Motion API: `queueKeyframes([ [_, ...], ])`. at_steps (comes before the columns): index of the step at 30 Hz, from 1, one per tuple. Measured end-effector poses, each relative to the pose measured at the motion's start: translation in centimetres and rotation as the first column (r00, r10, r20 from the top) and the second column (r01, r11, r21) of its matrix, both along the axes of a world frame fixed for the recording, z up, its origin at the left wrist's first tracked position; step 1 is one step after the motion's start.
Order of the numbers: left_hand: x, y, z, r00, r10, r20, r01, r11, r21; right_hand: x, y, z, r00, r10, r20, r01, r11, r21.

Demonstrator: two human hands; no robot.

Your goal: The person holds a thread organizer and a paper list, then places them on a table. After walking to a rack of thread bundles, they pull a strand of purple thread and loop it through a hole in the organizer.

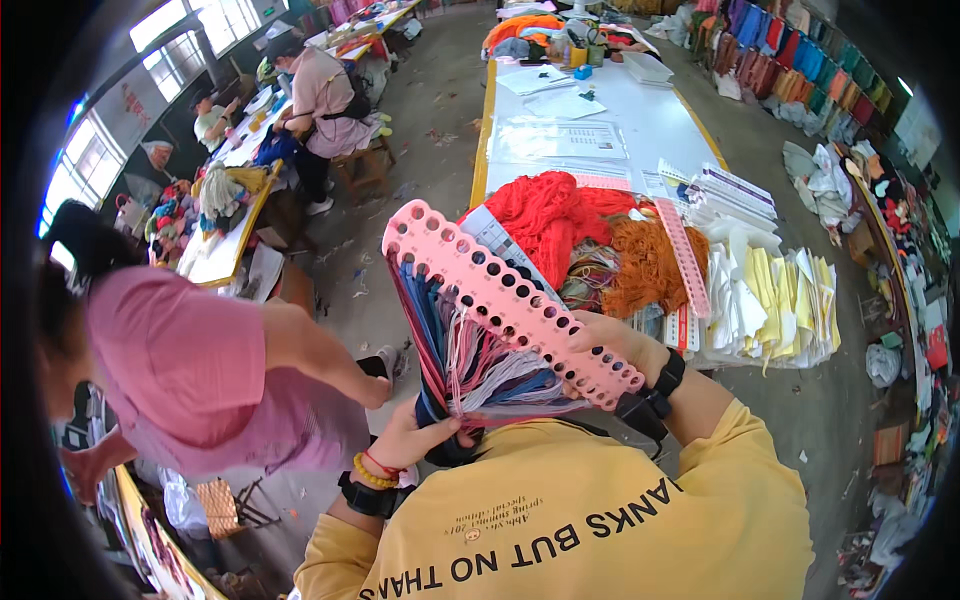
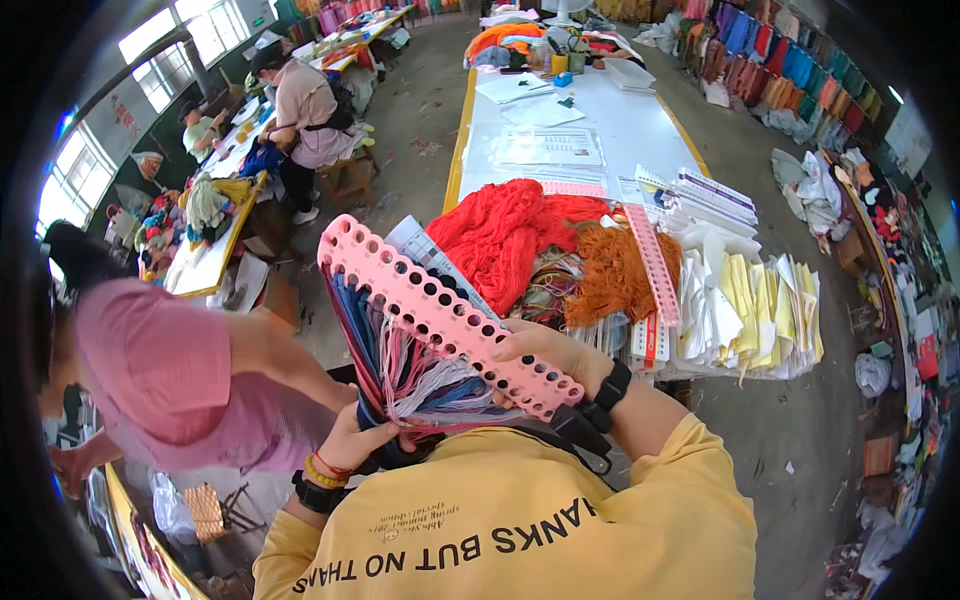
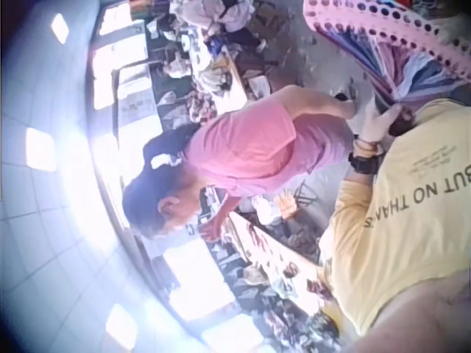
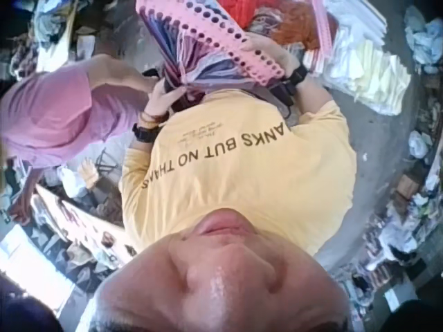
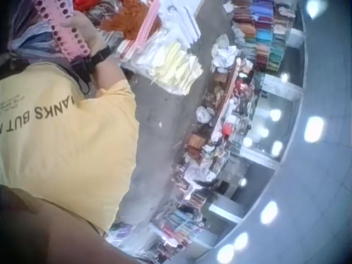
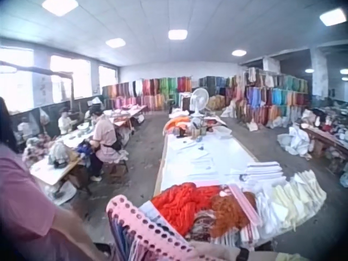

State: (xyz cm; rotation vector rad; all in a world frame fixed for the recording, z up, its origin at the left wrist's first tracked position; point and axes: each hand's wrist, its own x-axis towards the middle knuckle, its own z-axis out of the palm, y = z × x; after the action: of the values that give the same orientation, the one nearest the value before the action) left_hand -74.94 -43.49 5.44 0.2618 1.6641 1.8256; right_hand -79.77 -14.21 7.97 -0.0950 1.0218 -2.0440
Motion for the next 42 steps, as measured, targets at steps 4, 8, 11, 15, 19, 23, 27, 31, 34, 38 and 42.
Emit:
queueKeyframes([
  [4,0.6,0.5,-2.2,0.802,-0.066,-0.594,-0.356,0.746,-0.562,-1.5,-0.3,0.2,0.987,0.163,-0.010,-0.162,0.986,0.036],
  [8,2.0,2.9,-2.4,0.813,-0.051,-0.580,-0.472,0.526,-0.707,-2.6,-1.0,0.8,0.979,0.202,0.010,-0.198,0.950,0.241],
  [11,5.0,2.3,-6.0,0.915,0.351,-0.201,-0.378,0.918,-0.122,-3.6,-1.2,0.8,0.972,0.235,0.013,-0.230,0.938,0.260],
  [15,6.6,0.8,-4.4,0.870,0.082,0.486,-0.387,0.724,0.571,-5.1,-0.9,1.3,0.951,0.307,-0.022,-0.295,0.930,0.218],
  [19,6.9,0.4,-4.0,0.914,0.045,0.404,-0.226,0.883,0.412,-5.8,-2.9,3.3,0.923,0.348,-0.162,-0.289,0.909,0.300],
  [23,5.9,1.8,-3.6,0.939,-0.037,0.342,-0.148,0.853,0.500,-7.0,-3.3,3.8,0.901,0.388,-0.193,-0.319,0.896,0.310],
  [27,5.5,1.7,-4.3,0.945,0.261,0.197,-0.317,0.879,0.355,-7.8,-4.2,2.9,0.911,0.370,-0.184,-0.306,0.903,0.302],
  [31,4.3,1.4,-2.3,0.863,0.501,0.070,-0.498,0.817,0.289,-8.4,-4.1,1.4,0.939,0.314,-0.142,-0.264,0.920,0.290],
  [34,3.3,1.7,-3.9,0.876,0.481,0.034,-0.473,0.844,0.254,-9.1,-4.1,-0.3,0.957,0.291,0.019,-0.290,0.941,0.174],
  [38,1.3,2.9,-6.7,0.725,0.410,-0.553,-0.667,0.617,-0.417,-9.4,-4.1,-0.3,0.923,0.384,-0.007,-0.350,0.848,0.399],
  [42,2.5,4.6,-6.7,0.729,0.526,-0.437,-0.589,0.808,-0.009,-9.0,-3.7,0.7,0.927,0.374,0.029,-0.364,0.877,0.313],
])
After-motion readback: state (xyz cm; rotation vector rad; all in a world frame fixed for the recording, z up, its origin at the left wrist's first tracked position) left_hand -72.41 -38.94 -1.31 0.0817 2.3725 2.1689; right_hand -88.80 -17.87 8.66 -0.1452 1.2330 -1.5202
